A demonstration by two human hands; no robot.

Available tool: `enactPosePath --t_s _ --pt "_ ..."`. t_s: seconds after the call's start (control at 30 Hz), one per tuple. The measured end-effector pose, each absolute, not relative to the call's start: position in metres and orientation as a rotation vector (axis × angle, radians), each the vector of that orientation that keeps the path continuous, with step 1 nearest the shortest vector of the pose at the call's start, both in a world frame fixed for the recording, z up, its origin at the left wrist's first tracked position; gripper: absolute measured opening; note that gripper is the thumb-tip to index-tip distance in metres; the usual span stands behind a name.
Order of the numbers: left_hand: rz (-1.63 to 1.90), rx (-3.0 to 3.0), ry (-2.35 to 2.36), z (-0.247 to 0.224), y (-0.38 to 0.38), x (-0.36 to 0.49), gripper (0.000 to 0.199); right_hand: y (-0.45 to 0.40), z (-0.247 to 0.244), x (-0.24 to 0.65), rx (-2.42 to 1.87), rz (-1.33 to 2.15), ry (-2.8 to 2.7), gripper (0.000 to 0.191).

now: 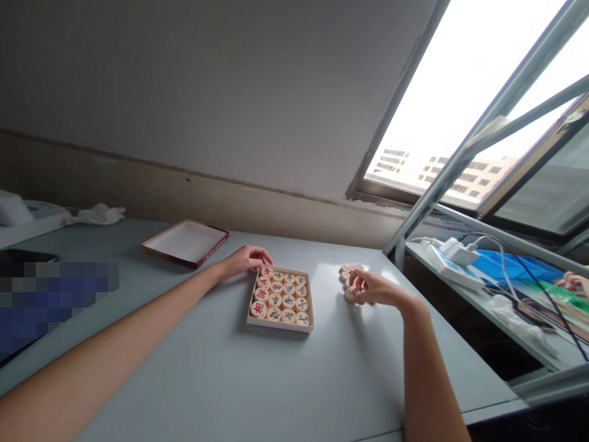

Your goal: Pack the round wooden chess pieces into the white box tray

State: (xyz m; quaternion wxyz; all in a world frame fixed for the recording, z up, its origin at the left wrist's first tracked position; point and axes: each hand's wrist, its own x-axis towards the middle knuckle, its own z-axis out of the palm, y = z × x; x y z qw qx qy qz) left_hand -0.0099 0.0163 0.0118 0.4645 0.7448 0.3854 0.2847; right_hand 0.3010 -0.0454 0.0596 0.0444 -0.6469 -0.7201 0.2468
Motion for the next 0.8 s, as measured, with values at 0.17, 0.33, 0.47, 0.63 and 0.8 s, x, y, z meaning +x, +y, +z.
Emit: enactPosePath --t_s 0.17,0.33,0.47,0.63,0.8 --pt "0.705 1.815 0.933 0.01 0.017 -0.01 0.024 -0.045 0.06 0.288 -1.944 0.708 -2.256 0.02" --pt "0.705 1.817 0.932 0.01 0.018 -0.01 0.024 -0.041 0.059 0.297 -1.914 0.548 -2.247 0.024" --pt "0.698 1.814 0.943 0.012 0.016 -0.009 0.023 -0.026 0.048 0.312 -1.906 0.22 -1.998 0.039" --pt "0.711 1.801 0.92 0.009 0.019 -0.009 0.022 -0.004 0.016 0.334 -2.036 0.252 -1.604 0.052" --pt "0.706 1.804 0.925 0.008 0.02 -0.009 0.023 -0.002 -0.002 0.342 -1.985 0.372 -1.663 0.062"
